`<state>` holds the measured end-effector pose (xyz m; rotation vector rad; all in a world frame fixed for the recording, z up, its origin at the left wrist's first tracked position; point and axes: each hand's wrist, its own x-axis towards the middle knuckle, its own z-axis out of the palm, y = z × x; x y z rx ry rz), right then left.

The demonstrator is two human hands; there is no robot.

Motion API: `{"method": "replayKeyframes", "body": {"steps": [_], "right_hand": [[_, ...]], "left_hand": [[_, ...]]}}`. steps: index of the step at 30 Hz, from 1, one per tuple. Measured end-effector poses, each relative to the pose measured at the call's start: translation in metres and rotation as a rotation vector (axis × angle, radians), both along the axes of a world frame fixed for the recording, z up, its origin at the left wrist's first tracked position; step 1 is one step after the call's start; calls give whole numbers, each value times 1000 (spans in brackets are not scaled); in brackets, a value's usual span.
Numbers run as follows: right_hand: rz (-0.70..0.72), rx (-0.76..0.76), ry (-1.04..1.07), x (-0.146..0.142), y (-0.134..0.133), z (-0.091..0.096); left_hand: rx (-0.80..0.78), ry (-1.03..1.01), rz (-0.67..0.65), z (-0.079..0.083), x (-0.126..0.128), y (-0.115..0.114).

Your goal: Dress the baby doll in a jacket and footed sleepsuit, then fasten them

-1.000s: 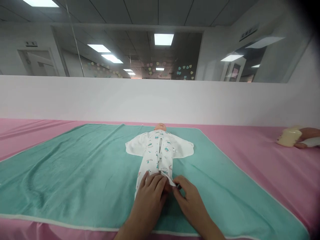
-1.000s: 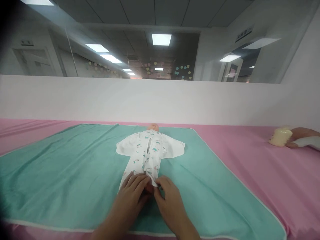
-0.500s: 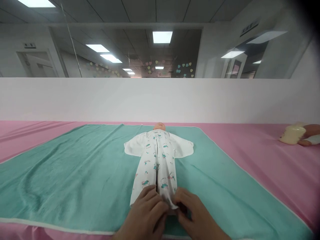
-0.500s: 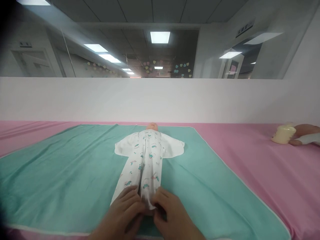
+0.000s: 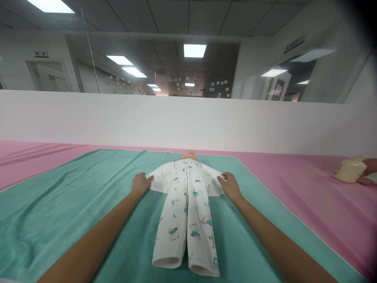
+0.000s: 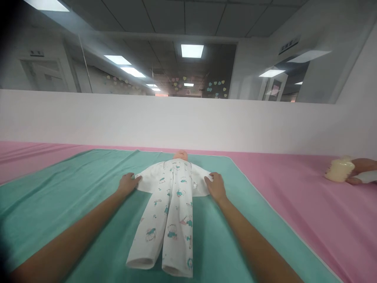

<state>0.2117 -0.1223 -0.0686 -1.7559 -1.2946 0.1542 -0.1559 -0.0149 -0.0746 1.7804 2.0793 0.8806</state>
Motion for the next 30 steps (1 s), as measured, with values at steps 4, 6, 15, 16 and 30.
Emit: {"method": "replayKeyframes", "body": {"steps": [4, 6, 15, 16, 30], "right_hand": [[-250, -102, -63, 43, 50, -33], [-254, -116, -46, 55, 55, -41], [-101, -179, -130, 53, 45, -40], [-80, -154, -97, 52, 44, -39], [462, 239, 1197, 15, 38, 1]], "left_hand": [[-28, 66, -49, -12, 2, 34], [0, 121, -81, -17, 4, 38], [315, 128, -174, -21, 5, 34], [328, 93, -164, -18, 8, 30], [212, 227, -142, -2, 46, -13]]}}
